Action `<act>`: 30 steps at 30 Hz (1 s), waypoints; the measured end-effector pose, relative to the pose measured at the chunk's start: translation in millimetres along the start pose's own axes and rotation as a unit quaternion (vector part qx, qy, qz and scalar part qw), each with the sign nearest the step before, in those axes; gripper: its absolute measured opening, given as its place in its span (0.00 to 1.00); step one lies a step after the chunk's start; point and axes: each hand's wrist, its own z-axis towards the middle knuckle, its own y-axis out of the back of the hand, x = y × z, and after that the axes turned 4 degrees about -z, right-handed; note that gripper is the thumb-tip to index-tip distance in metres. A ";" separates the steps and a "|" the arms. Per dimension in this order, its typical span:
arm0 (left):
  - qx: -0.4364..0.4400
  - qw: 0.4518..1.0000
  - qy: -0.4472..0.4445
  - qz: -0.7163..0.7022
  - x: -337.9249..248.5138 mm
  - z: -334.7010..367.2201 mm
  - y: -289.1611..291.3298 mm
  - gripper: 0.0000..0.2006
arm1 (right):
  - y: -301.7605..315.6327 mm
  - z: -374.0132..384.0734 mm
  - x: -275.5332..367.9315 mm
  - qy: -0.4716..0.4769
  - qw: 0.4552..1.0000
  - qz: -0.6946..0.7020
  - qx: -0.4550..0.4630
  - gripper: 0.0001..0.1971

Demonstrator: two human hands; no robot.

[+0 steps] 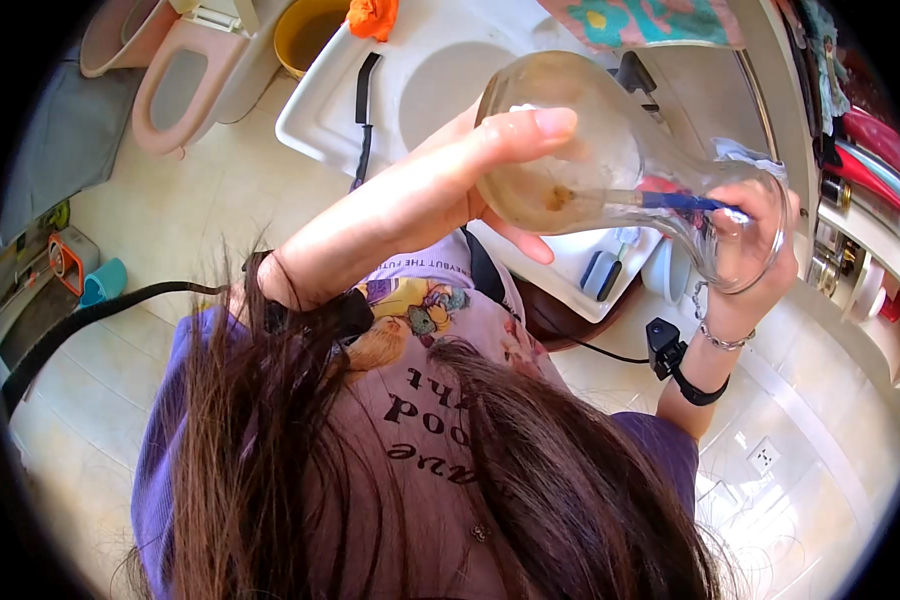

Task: The person cleans glass vases using a brush and water at a sink. They scrub the interior and exterior of two different vases before rinsing them.

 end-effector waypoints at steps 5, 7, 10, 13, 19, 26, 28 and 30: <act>-0.024 0.999 -0.003 -0.033 1.8 -2.7 0.5 0.26 | 4.4 -4.8 -8.5 -0.042 0.999 0.033 0.011 0.12; -0.009 1.000 -0.001 -0.003 1.8 -2.2 1.6 0.27 | 5.4 -7.0 -8.6 -0.096 0.993 0.074 0.007 0.12; -0.004 1.000 -0.008 0.008 2.8 -2.2 0.5 0.26 | 2.2 -5.2 2.5 -0.092 0.994 0.065 -0.010 0.12; -0.010 1.000 -0.020 -0.016 6.1 -3.0 -1.6 0.25 | 5.0 -5.3 3.2 -0.045 0.999 0.016 0.008 0.12; -0.001 1.000 -0.023 -0.014 10.5 -5.5 -3.3 0.25 | 9.7 -7.0 9.6 -0.016 1.000 0.003 0.001 0.08; -0.002 0.999 -0.018 0.038 7.4 -0.3 -3.0 0.30 | 19.7 -0.1 13.0 0.090 0.990 -0.113 -0.001 0.07; 0.012 1.000 -0.002 0.010 4.3 -3.1 -3.5 0.28 | 23.0 1.7 13.7 0.151 0.975 -0.164 -0.016 0.07; 0.029 0.999 0.014 -0.022 5.0 -3.0 -0.8 0.26 | 28.8 3.1 8.1 0.192 0.968 -0.161 -0.017 0.07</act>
